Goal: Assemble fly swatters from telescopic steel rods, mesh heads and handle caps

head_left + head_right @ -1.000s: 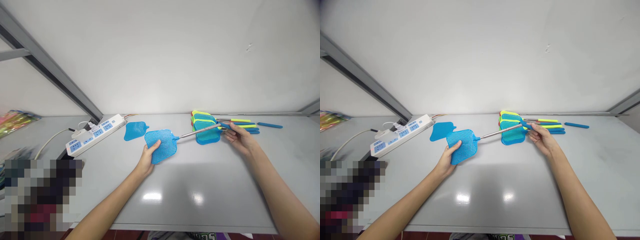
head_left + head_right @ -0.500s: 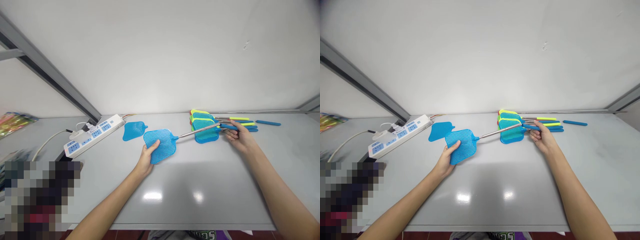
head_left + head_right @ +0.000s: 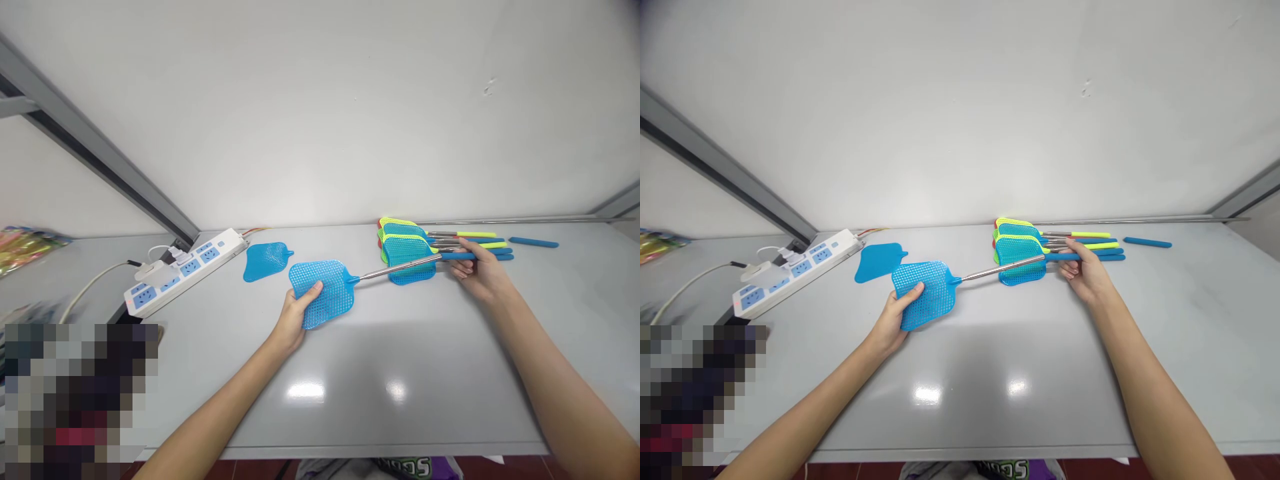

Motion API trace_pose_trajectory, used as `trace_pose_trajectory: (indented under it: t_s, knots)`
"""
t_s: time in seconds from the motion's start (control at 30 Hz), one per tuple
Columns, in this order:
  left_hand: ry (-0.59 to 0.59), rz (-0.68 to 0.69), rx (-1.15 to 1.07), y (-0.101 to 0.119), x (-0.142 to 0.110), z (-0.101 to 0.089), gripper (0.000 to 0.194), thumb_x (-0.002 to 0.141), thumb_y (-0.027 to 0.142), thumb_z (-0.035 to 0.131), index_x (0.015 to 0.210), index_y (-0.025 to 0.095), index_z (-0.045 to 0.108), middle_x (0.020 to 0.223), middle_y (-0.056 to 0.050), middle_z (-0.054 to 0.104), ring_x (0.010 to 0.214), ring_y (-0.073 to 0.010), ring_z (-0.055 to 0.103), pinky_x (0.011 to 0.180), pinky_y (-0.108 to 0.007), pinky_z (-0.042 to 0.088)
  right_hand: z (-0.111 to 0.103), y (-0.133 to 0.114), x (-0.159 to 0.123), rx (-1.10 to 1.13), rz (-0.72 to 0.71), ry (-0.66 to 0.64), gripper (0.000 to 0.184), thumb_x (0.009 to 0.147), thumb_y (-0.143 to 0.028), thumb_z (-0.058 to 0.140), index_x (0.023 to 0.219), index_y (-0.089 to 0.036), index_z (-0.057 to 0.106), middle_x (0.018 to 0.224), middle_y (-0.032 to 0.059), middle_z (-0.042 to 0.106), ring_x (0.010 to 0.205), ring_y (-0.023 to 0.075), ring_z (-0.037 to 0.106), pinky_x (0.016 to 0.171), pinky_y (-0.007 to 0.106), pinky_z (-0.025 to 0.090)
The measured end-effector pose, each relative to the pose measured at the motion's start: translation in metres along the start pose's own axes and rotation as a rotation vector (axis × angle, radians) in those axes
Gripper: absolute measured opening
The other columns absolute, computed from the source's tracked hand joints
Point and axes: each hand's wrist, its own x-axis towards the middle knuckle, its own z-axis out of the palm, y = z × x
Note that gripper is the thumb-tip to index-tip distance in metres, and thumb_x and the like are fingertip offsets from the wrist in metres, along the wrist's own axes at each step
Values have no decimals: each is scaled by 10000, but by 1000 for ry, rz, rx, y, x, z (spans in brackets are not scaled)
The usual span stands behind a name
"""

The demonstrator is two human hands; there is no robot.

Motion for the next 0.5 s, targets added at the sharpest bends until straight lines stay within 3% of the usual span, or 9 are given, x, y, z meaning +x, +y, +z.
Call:
trace_pose_trajectory:
  t_s: [0.23,0.5]
  knots:
    - [6,-13,71,0,-2,2,327,633,308,647,894,117,602,922,-95,639,830,-227,596,770,-342,459,4,-1,-1,-56,-40,172,293,705,-329,561,486,-169,448,348,-55,261,334,43,198,299,196,190]
    - [16,-15,79,1,-2,1,332,621,315,655,884,119,606,916,-93,642,823,-227,598,756,-333,464,3,-1,-1,-99,-46,102,380,725,-353,528,416,-169,407,344,-48,248,321,43,210,309,205,200]
